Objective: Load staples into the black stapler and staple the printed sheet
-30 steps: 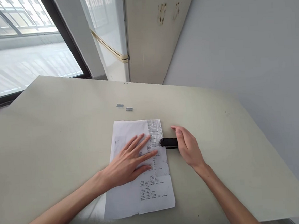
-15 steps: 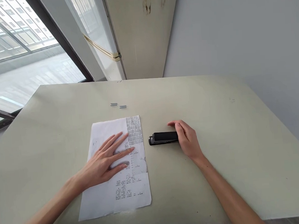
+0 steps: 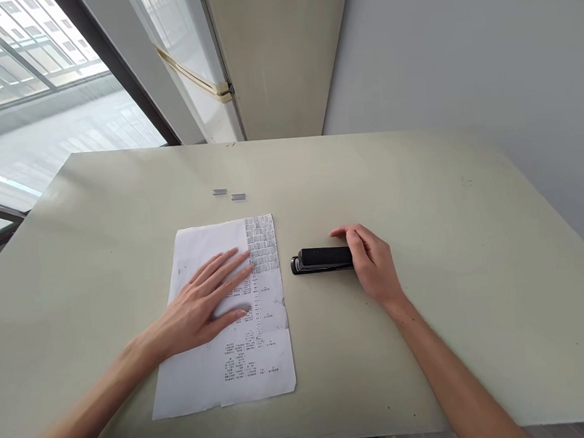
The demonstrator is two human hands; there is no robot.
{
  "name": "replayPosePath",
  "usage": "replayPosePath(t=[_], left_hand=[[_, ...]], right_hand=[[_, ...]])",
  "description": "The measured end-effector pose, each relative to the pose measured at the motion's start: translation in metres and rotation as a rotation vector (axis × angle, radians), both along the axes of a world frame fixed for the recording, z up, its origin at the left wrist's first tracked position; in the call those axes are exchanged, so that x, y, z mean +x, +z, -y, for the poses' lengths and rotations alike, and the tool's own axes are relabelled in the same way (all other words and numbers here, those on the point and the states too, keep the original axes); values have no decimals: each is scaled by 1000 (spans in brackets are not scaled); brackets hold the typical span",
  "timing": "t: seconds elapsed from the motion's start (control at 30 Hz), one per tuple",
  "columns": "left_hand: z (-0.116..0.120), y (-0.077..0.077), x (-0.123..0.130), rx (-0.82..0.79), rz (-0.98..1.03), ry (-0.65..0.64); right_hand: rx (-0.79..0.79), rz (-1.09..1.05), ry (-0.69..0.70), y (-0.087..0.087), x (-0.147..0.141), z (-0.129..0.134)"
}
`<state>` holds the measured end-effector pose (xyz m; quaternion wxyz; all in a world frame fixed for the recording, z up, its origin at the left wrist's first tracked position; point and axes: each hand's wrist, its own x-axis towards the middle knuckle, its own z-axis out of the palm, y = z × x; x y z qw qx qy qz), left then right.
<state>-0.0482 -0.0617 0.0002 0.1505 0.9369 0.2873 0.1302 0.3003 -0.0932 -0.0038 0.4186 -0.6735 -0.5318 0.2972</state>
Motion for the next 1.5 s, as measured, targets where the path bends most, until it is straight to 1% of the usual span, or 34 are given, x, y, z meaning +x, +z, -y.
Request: replayPosePath(t=[0.2,0.4,0.47,0.57,0.7,0.9,1.0,1.1,1.2,1.27,1.33,1.4,1.5], left_hand=[[-6,-1,0,-6,25,41],[-30,4,1,33,89,8],[-39,5,4,0,129,9],[-48,4,7,-98,207,44],[-51,1,6,-170,283,84],[-53,-1,0,-161,312,99],[-54,0,-1,-166,311,94],[-51,5,-4,-153,272,97],[-41,13,-8,-109,156,118],[-31,16,-13,-75,74,151],[-19,15,-21,-47,7,209],[-7,13,-31,-23,-34,298],[12,8,-51,-16,-44,429]], right_hand=[[-4,-9,-2,-1,0,-1],[-26,-8,4,-1,4,-7],[-41,-5,6,0,4,-9],[-50,-21,9,1,4,-11],[-44,-61,-8,-2,5,-9],[-49,-99,-16,-6,7,-9],[-50,-99,-18,-6,6,-9],[-49,-108,-18,-6,6,-9],[-45,-115,-15,-5,5,-9],[-32,-115,-9,-4,5,-8],[-4,-114,16,-4,6,-8],[16,-76,76,-4,8,-6],[49,45,247,-4,10,-4]])
